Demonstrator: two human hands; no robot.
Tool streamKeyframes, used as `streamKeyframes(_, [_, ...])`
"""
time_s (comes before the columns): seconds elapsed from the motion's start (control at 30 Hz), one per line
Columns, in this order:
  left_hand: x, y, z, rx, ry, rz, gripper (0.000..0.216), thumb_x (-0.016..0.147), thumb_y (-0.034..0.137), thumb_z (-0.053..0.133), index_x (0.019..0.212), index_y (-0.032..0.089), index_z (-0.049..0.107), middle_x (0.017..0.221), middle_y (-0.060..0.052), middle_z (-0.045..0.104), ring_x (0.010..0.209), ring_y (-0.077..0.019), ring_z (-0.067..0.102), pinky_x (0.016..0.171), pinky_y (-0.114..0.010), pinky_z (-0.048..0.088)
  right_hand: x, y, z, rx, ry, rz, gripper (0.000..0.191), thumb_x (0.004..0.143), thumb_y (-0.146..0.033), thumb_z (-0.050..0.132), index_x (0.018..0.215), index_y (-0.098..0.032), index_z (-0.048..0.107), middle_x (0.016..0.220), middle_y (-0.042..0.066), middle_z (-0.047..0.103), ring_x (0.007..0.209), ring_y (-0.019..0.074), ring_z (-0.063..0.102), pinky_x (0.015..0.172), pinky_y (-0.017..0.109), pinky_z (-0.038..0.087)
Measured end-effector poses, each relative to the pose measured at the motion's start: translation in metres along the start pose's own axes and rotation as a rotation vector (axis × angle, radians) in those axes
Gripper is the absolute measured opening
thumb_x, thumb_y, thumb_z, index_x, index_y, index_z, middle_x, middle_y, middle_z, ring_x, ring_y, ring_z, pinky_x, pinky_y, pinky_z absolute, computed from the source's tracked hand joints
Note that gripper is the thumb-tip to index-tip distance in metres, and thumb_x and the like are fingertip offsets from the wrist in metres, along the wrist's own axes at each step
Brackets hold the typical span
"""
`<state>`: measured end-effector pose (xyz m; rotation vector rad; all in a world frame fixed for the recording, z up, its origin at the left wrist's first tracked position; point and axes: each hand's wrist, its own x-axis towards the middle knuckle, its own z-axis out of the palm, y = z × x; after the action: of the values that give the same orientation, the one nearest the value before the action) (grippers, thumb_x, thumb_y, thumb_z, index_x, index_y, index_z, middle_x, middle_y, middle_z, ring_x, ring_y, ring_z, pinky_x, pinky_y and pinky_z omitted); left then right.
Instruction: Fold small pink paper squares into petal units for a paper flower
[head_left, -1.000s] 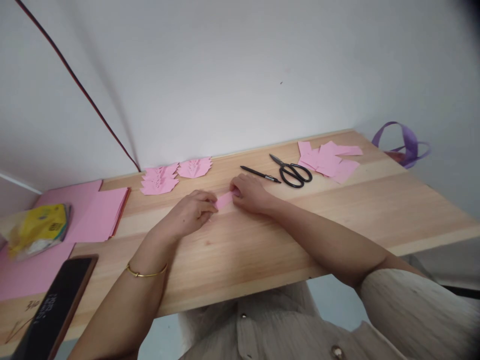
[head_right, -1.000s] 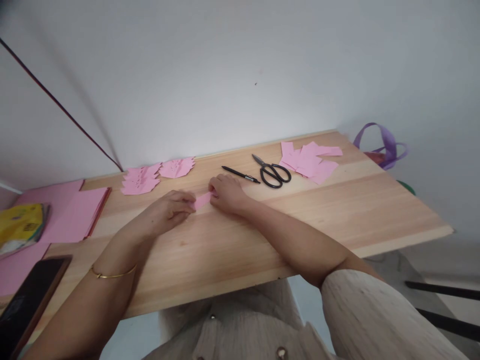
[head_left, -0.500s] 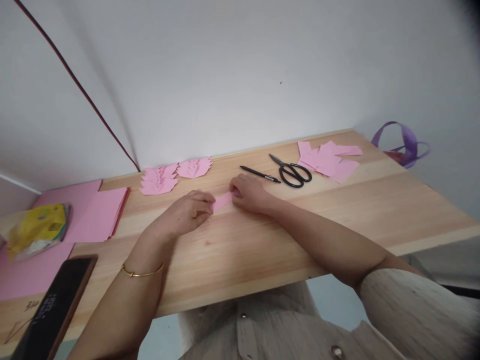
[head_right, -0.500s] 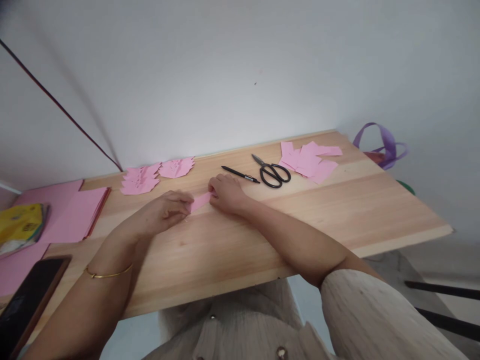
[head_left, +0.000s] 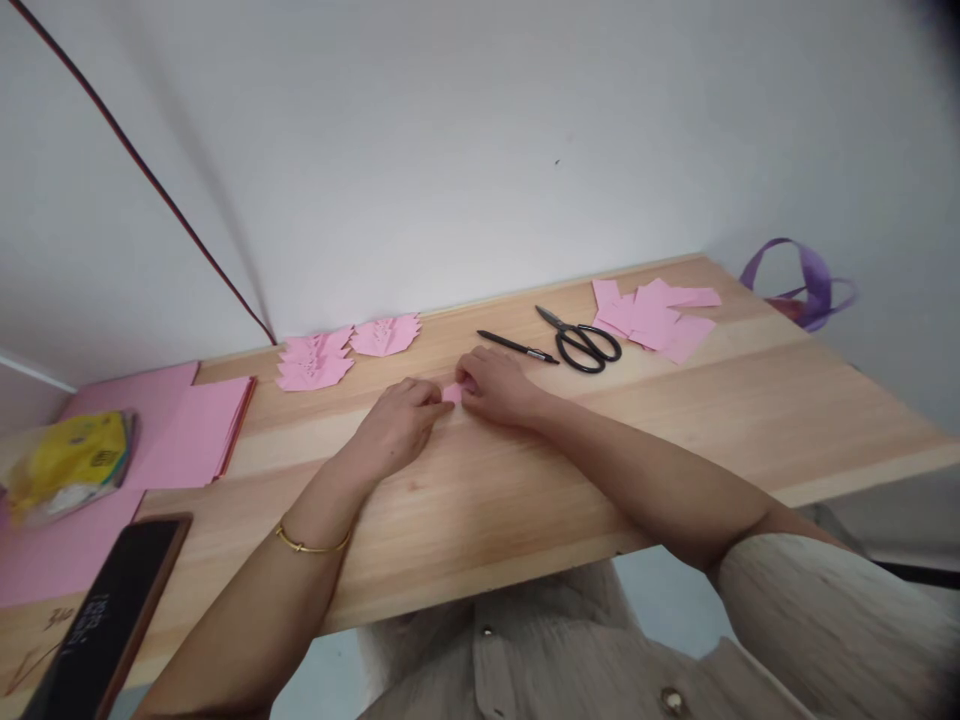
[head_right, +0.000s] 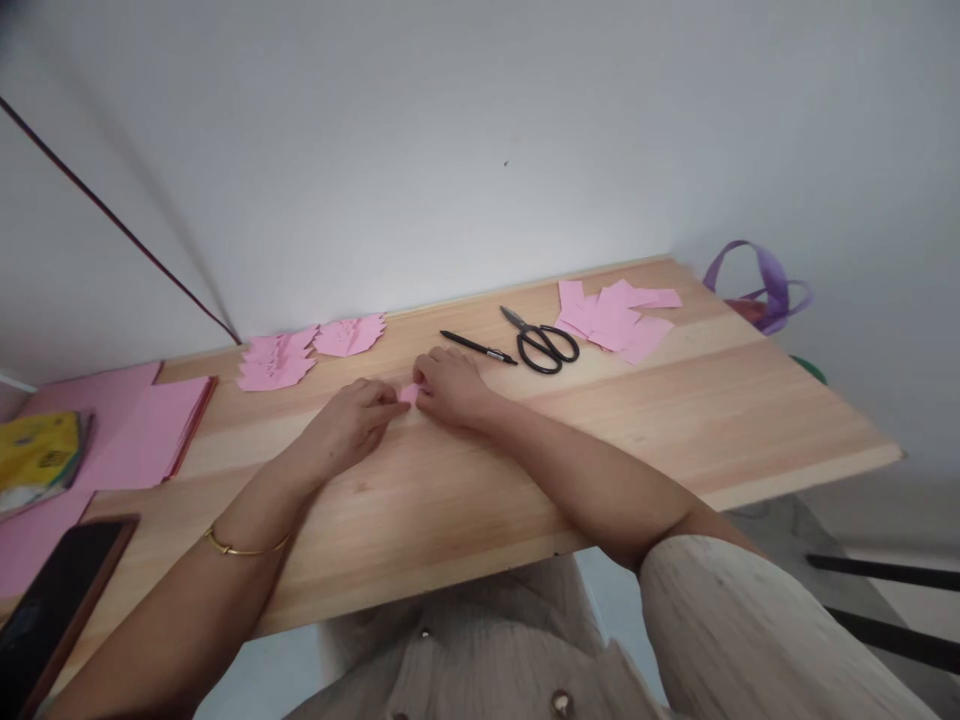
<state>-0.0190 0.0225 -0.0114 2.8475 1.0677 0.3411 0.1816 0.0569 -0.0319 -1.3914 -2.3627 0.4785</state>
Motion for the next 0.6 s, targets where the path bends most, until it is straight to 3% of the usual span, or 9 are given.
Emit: streamKeyframes(0.6, [-0.011, -0.013, -0.021, -0.167, -0.017, 0.091, 0.027, 0.080, 0.008, 0.047, 0.090, 0.019, 0.070, 0.101, -0.008, 0.064, 0.097, -0.0181, 0.057, 0.087, -0.037, 0.046, 0.000, -0.001, -0.003, 0.017, -0.007, -0.015, 0.014, 0.074, -0.020, 0.052, 0.088, -0.019, 0.054, 0.092, 0.006, 0.056, 0.087, 0.0197, 0.048, 0.077, 0.032, 0.034])
